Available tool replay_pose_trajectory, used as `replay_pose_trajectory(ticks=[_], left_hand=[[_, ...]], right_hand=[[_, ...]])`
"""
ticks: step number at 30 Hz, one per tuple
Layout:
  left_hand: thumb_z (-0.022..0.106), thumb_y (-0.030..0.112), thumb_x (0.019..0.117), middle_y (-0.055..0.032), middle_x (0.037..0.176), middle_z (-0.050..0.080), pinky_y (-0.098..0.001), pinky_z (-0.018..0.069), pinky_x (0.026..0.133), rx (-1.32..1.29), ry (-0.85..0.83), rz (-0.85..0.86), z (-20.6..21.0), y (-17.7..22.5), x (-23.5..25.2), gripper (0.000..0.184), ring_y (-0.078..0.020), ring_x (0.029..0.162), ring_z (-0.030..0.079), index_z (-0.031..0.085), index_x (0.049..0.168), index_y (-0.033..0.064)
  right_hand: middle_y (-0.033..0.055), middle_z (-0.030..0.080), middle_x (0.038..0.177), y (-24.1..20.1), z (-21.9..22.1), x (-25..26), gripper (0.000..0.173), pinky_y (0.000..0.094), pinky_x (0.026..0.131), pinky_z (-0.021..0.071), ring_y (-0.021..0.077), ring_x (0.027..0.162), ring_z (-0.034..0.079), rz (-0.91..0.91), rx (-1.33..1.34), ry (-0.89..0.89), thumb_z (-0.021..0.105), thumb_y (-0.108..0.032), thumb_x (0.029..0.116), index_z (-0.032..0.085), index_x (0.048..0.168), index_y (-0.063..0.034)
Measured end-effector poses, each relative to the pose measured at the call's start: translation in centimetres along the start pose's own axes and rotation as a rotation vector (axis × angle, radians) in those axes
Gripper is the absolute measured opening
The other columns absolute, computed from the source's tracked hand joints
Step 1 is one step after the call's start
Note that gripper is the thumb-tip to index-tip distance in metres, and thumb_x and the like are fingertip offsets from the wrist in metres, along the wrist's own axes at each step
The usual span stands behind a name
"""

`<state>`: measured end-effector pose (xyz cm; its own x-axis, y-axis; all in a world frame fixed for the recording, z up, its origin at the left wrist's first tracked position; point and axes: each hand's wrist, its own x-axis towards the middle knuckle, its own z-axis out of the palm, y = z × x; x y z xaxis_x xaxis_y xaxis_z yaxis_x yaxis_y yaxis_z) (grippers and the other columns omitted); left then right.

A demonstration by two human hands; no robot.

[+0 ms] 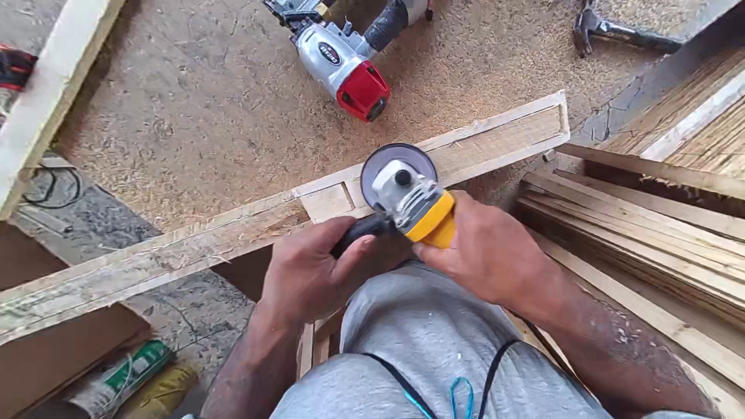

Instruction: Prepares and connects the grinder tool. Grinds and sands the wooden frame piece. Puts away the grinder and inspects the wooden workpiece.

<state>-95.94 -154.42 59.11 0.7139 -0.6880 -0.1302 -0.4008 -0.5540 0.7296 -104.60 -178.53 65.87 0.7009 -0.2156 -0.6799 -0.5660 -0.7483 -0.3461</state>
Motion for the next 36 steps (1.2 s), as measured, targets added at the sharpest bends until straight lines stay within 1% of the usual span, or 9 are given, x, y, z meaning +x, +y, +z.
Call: replay_pose_trajectory(ticks=[4, 8, 11, 16, 20, 24, 29, 32, 36], left_hand=[[0.05, 0.058, 0.1021, -0.0057, 0.073, 0.068, -0.0258, 0.0486, 0.056, 0.069, 0.031, -0.089, -1.7, -0.5, -2.6, 0.057, -0.0046, 0.061, 0.059, 0.075, 0.1, 0.0065], [0.052, 0.054, 0.1024, -0.0017, 0.072, 0.067, -0.033, 0.0492, 0.053, -0.011, -0.049, 0.028, 2.4, 3.2, 4.4, 0.048, -0.0096, 0.061, 0.06, 0.074, 0.099, 0.0129], [0.051, 0.057, 0.101, 0.0007, 0.064, 0.059, -0.041, 0.0477, 0.05, -0.038, -0.146, 0.112, 7.0, 7.7, 10.4, 0.047, -0.0155, 0.057, 0.059, 0.07, 0.088, 0.0162], [0.05, 0.06, 0.1007, 0.0003, 0.062, 0.057, -0.0419, 0.0479, 0.051, 0.016, -0.232, 0.204, 10.2, 11.4, 14.4, 0.05, -0.0184, 0.058, 0.061, 0.064, 0.08, 0.0168], [0.052, 0.056, 0.1019, -0.0011, 0.063, 0.059, -0.0398, 0.0488, 0.05, -0.016, -0.142, 0.142, 7.7, 7.3, 8.5, 0.049, -0.018, 0.058, 0.062, 0.068, 0.085, 0.0138], [0.053, 0.051, 0.1036, -0.0065, 0.069, 0.065, -0.0369, 0.0519, 0.053, -0.046, -0.009, 0.048, 3.5, 1.6, -1.1, 0.048, -0.0176, 0.061, 0.063, 0.071, 0.097, 0.0065], [0.054, 0.046, 0.104, -0.008, 0.078, 0.07, -0.0268, 0.0555, 0.061, -0.109, 0.159, -0.06, 1.3, -4.2, -9.4, 0.048, -0.0091, 0.066, 0.065, 0.073, 0.103, 0.0023], [0.056, 0.046, 0.1032, -0.0072, 0.078, 0.071, -0.0241, 0.0551, 0.063, -0.187, 0.226, -0.074, 2.4, -5.5, -10.4, 0.047, -0.0066, 0.068, 0.065, 0.073, 0.103, 0.0019], [0.06, 0.044, 0.1016, -0.0065, 0.076, 0.071, -0.0306, 0.0569, 0.061, -0.298, 0.19, -0.008, 4.1, -3.1, -8.0, 0.042, -0.0118, 0.068, 0.067, 0.074, 0.099, 0.0046]], right_hand=[[0.0078, 0.071, 0.106, -2.0, 0.8, 0.6, 0.07, 0.0463, 0.073, 0.0579, 0.0253, 0.094, 0.072, -0.075, 0.011, -0.138, 0.066, -0.06, 0.0874, 0.055, 0.134, -0.0092], [0.004, 0.071, 0.093, 4.2, -2.3, -0.3, 0.07, 0.0484, 0.072, 0.058, 0.0214, 0.087, 0.071, 0.102, 0.045, 0.082, 0.068, -0.067, 0.0817, 0.061, 0.124, -0.0123], [0.0004, 0.068, 0.084, 10.2, -5.7, -1.5, 0.067, 0.0476, 0.067, 0.0573, 0.0163, 0.077, 0.069, 0.252, 0.063, 0.218, 0.073, -0.068, 0.0758, 0.062, 0.117, -0.0158], [0.0032, 0.069, 0.09, 14.6, -7.4, -2.6, 0.075, 0.0533, 0.07, 0.0564, 0.0183, 0.082, 0.07, 0.369, 0.061, 0.303, 0.072, -0.073, 0.0699, 0.062, 0.118, -0.0174], [0.0079, 0.071, 0.097, 11.0, -3.6, -2.5, 0.086, 0.0519, 0.072, 0.0566, 0.0207, 0.086, 0.07, 0.196, 0.005, 0.253, 0.068, -0.077, 0.0734, 0.06, 0.126, -0.0098], [0.0124, 0.073, 0.091, 3.9, 1.5, -2.5, 0.079, 0.0524, 0.061, 0.057, 0.0286, 0.078, 0.072, -0.09, -0.088, 0.204, 0.067, -0.068, 0.0812, 0.061, 0.126, -0.0026], [0.0146, 0.071, 0.094, -4.2, 6.2, -1.8, 0.075, 0.047, 0.057, 0.0573, 0.031, 0.074, 0.072, -0.24, -0.277, 0.111, 0.068, -0.061, 0.0839, 0.06, 0.126, 0.0009], [0.0151, 0.071, 0.094, -5.6, 6.9, -2.0, 0.075, 0.0472, 0.057, 0.0568, 0.0318, 0.074, 0.072, -0.231, -0.346, 0.12, 0.068, -0.06, 0.0845, 0.059, 0.127, 0.0011], [0.0155, 0.073, 0.093, -3.4, 4.6, -4.3, 0.075, 0.0547, 0.06, 0.0571, 0.0335, 0.077, 0.073, -0.1, -0.324, 0.165, 0.069, -0.061, 0.083, 0.06, 0.127, -0.001]])
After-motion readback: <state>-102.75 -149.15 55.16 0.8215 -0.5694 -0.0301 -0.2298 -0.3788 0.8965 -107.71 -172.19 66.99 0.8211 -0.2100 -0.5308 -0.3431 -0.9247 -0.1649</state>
